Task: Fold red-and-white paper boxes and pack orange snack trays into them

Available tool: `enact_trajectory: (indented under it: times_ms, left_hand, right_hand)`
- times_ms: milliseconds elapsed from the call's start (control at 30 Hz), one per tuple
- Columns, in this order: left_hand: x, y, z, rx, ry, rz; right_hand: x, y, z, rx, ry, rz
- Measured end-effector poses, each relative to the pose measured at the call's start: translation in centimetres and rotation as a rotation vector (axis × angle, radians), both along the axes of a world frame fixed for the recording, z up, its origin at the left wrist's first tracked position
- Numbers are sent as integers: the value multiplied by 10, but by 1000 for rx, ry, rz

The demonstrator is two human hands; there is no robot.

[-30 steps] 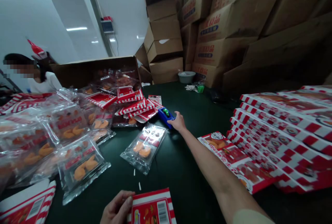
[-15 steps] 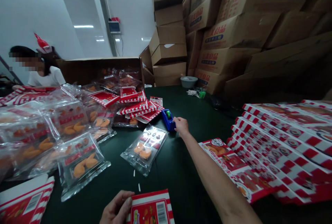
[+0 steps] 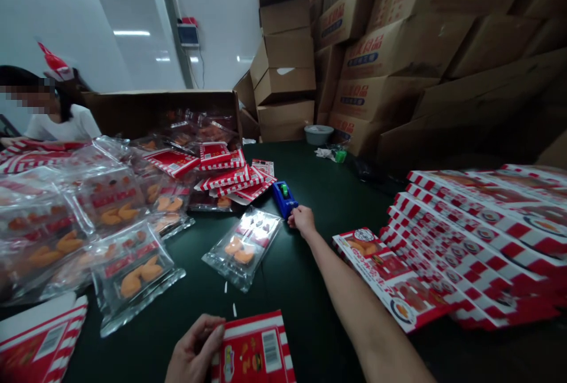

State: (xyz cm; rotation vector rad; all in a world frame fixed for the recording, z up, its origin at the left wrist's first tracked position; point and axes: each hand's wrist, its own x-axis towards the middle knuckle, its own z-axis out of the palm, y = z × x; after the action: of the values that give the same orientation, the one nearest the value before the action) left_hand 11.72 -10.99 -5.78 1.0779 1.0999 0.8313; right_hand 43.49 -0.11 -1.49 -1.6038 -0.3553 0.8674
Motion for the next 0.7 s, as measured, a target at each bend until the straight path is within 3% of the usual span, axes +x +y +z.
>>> enact_trajectory:
  times_ms: [133,233,300,367,433,467,567,700]
  left_hand:
    - [0,1,26,56,-16,-23]
    - [-4,11,65,189,-91,51]
    - [-7,18,96,427,-122,131]
    - [-6,18,125,779,-89,188]
    - [-3,13,144,1172,8,207]
    - [0,10,150,1352,62,194]
    - [6,0,157,1713,164,92]
    - [5,-5,158,1890,229,-27]
  right_hand:
    - [-11,-8,21,-83,-46,27]
    - [-26,-26,57,-9,-68,89]
    - [-44,-52,90,134,-82,138]
    - [-68,-93,120,327,-88,200]
    - [-98,-135,137,494,-77,284]
    - [-114,-153,140,583,-10,405]
    - [-149,-176,131,590,256,588]
    - [-157,-171,112,541,433,596]
